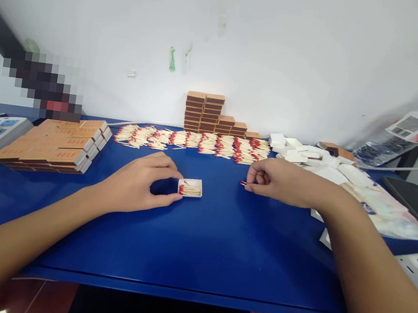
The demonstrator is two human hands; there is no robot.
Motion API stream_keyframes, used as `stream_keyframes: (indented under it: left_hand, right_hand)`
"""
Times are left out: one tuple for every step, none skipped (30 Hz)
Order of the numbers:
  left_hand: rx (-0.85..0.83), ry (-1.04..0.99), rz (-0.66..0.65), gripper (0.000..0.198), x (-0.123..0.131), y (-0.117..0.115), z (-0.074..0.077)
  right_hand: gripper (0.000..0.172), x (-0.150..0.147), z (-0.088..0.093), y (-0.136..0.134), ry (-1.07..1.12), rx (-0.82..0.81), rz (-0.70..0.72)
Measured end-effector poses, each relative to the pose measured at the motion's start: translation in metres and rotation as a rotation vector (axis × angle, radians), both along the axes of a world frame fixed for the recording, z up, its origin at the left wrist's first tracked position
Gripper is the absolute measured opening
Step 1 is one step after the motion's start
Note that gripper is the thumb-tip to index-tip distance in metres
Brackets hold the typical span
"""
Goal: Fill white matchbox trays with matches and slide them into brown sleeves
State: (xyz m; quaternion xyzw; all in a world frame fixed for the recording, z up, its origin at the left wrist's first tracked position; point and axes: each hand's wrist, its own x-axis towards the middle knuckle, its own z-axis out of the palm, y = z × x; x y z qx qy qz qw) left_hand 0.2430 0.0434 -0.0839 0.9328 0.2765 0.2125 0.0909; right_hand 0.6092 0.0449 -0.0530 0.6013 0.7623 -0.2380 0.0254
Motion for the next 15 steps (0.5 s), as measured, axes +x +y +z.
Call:
stream_keyframes:
  left_hand:
    - [-0.001, 0.001, 0.001, 0.027, 0.000, 0.000, 0.000]
    - [0.000, 0.000, 0.001, 0.027, 0.000, 0.000, 0.000]
    - [0.000, -0.001, 0.000, 0.026, 0.000, 0.001, -0.001]
    - [0.001, -0.002, -0.001, 0.026, 0.001, 0.001, -0.001]
    - [0.001, -0.003, -0.003, 0.026, 0.001, 0.001, -0.001]
    - [0.001, -0.002, -0.003, 0.026, 0.001, 0.001, -0.001]
    - [0.001, -0.002, -0.003, 0.026, 0.001, 0.001, -0.001]
    - [0.000, -0.002, -0.003, 0.026, 0.001, 0.001, -0.001]
    - [0.000, -0.003, -0.002, 0.026, 0.001, 0.001, -0.001]
    - [0.000, -0.006, -0.002, 0.026, 0.001, 0.000, -0.001]
    - [0.001, -0.007, -0.001, 0.026, 0.001, 0.000, 0.000]
    - [0.001, -0.007, -0.002, 0.026, 0.001, 0.000, 0.000]
    - [0.002, -0.007, -0.003, 0.026, 0.001, 0.000, 0.000]
    - [0.002, -0.007, -0.004, 0.026, 0.001, 0.000, 0.000]
    - [0.002, -0.007, -0.006, 0.026, 0.001, 0.000, 0.000]
  right_hand:
    - [0.049, 0.001, -0.001, 0.000, 0.000, 0.014, -0.002]
    - [0.051, 0.002, -0.002, 0.001, 0.004, 0.028, 0.000]
    - [0.053, 0.003, -0.002, 0.001, 0.011, 0.036, 0.004]
    - [0.055, 0.003, -0.003, 0.002, 0.022, 0.039, 0.012]
    - [0.056, 0.004, -0.003, 0.002, 0.034, 0.039, 0.022]
    - [0.057, 0.004, -0.004, 0.003, 0.047, 0.043, 0.033]
    - [0.058, 0.004, -0.005, 0.003, 0.057, 0.053, 0.042]
    - [0.059, 0.004, -0.006, 0.002, 0.061, 0.068, 0.049]
    - [0.059, 0.003, -0.007, 0.002, 0.060, 0.084, 0.056]
    - [0.059, 0.001, -0.008, 0.001, 0.058, 0.102, 0.065]
    - [0.058, -0.001, -0.008, 0.000, 0.058, 0.118, 0.076]
    - [0.058, -0.003, -0.009, -0.001, 0.060, 0.132, 0.087]
    - [0.057, -0.007, -0.010, -0.002, 0.068, 0.140, 0.098]
    - [0.056, -0.010, -0.010, -0.004, 0.081, 0.145, 0.108]
    - [0.055, -0.015, -0.009, -0.006, 0.100, 0.151, 0.117]
